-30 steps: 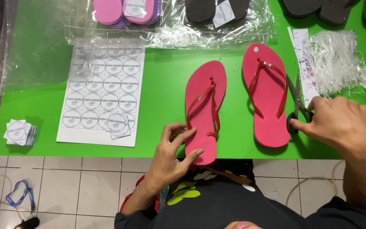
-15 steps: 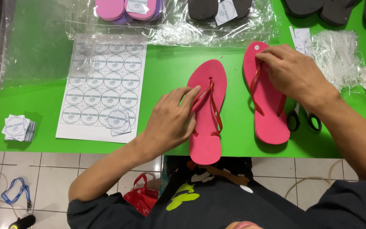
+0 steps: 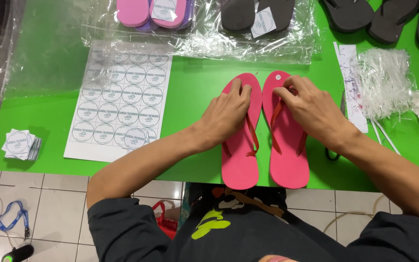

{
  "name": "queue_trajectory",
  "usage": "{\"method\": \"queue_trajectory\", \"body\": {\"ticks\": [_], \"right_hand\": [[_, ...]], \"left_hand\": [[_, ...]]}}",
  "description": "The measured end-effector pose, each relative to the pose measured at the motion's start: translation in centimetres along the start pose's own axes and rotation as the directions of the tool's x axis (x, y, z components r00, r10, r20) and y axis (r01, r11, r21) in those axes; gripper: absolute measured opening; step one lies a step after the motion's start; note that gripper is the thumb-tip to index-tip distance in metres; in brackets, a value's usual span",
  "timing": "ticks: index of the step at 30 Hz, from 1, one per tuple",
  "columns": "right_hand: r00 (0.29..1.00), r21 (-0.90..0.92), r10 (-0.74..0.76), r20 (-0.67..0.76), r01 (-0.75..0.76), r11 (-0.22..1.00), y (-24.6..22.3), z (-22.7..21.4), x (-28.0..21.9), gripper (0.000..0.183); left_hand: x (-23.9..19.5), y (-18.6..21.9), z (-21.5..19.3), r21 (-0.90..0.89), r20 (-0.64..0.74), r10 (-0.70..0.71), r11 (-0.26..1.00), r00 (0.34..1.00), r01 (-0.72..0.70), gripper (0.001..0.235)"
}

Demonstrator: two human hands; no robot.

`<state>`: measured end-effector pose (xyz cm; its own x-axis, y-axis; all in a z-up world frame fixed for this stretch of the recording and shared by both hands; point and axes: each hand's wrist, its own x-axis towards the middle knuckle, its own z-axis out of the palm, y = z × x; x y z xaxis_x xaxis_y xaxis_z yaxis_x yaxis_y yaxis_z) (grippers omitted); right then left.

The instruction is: Trimming loose threads from flip-flops, inspecting them, and packaging them into plastic bags with labels.

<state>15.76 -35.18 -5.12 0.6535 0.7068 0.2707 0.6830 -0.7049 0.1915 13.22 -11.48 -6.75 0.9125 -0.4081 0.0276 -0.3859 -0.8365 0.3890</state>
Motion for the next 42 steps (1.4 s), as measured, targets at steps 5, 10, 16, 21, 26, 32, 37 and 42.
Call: {"method": "queue_trajectory", "body": {"ticks": [5,10,16,21,26,32,37,42], "right_hand": [[1.0,0.022,0.006,-0.019,-0.006,1.0,-0.5,0.0,0.3,0.018],[0.999,-0.028,-0.002,-0.043,0.001,1.0,-0.4,0.9,0.1,0.017],[0.997,-0.079,0.02,-0.079,-0.026,0.997,-0.3,1.3,0.1,0.037],[0.996,0.026,0.009,0.09,-0.011,1.0,-0.3,0.7,0.4,0.047],[0.997,0.025,0.003,0.076,-0.005,1.0,0.2,1.1,0.6,0.047],[0.999,0.039,-0.008,0.043,0.006,0.999,0.3,1.3,0.3,0.046],[1.0,0.033,-0.014,0.014,0.014,0.999,0.3,1.2,0.2,0.044],[1.0,0.004,-0.025,-0.004,0.025,1.0,0.4,1.4,0.1,0.044]], "left_hand": [[0.7,-1.3,4.2,0.125,-0.128,0.061,0.991,0.99,-0.045,0.041],[-0.7,0.8,1.1,0.168,-0.152,0.058,0.985,0.987,-0.032,0.058],[-4.3,-1.5,-9.6,-0.196,0.108,0.041,0.98,0.993,-0.02,0.096],[-4.5,-24.0,-13.2,0.141,-0.752,-0.234,0.856,0.617,0.497,0.013],[-9.2,-38.7,-13.5,0.056,-0.695,-0.564,0.576,0.446,0.816,0.045],[-11.2,-45.5,-11.9,0.004,-0.684,-0.638,0.481,0.353,0.877,0.021],[-10.8,-45.0,-13.9,0.006,-0.68,-0.65,0.459,0.34,0.888,0.007],[-11.2,-41.0,-19.7,0.24,-0.948,-0.114,0.358,0.297,0.902,0.008]]}}
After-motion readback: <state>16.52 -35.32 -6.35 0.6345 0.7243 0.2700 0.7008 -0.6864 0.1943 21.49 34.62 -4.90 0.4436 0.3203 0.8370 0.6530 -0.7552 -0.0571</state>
